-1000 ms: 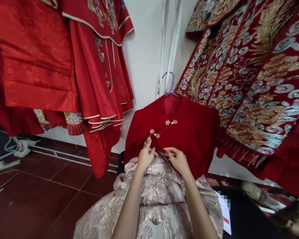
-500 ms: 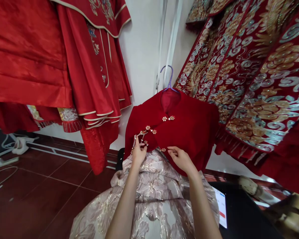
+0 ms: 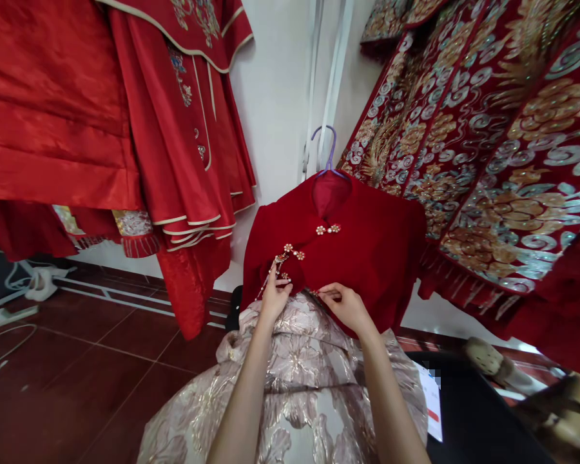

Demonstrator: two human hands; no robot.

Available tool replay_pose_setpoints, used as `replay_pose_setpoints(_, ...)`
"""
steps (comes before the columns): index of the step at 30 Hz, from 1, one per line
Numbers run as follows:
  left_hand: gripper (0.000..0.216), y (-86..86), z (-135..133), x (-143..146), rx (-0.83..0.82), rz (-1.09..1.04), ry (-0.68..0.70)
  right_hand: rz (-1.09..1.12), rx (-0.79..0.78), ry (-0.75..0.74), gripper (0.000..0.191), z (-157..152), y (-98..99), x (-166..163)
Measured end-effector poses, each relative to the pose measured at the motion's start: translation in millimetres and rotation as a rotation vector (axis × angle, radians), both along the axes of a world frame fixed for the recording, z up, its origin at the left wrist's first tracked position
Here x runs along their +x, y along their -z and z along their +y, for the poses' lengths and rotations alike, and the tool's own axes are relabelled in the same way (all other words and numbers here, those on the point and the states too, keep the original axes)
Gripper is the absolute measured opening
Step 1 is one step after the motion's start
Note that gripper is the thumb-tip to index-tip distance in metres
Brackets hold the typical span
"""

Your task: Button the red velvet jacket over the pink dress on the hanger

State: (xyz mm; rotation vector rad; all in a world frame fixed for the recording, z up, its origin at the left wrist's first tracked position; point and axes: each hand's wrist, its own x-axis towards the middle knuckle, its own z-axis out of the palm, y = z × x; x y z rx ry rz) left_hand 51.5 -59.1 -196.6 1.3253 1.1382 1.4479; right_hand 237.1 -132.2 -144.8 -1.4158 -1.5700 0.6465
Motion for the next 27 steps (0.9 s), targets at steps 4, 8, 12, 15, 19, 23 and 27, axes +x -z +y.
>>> replay_pose_setpoints(4,0.058,2.9,1,5,0.027,-0.039,-0.029,0.001,0.025,-0.027,0.020,-4,-5.0,-4)
replay_pose_setpoints(8,0.029,2.9,2,7,0.081,-0.026,-0.076,0.023,0.045,-0.023,0.020,-4,-6.5,-8)
replay_pose_setpoints(12,0.021,0.0,1,6,0.143,0.069,-0.031,0.034,0.077,-0.004,0.021,-3,-6.7,-13)
replay_pose_setpoints(15,0.026,-1.5,-1,5,0.113,0.115,0.002,0.066,0.108,-0.014,0.022,-5,-9.6,-18)
replay_pose_setpoints(19,0.028,-3.2,-4,5,0.056,0.126,0.000,0.121,0.137,-0.022,0.024,-7,-12.1,-26)
replay_pose_setpoints(23,0.028,-8.4,-5,6,0.018,0.035,-0.047,0.166,0.156,0.043,0.028,-2,-3.7,-36)
replay_pose_setpoints(27,0.031,-13.7,-6,5,-0.021,-0.100,-0.049,0.219,0.191,0.094,0.027,12,7.8,-48)
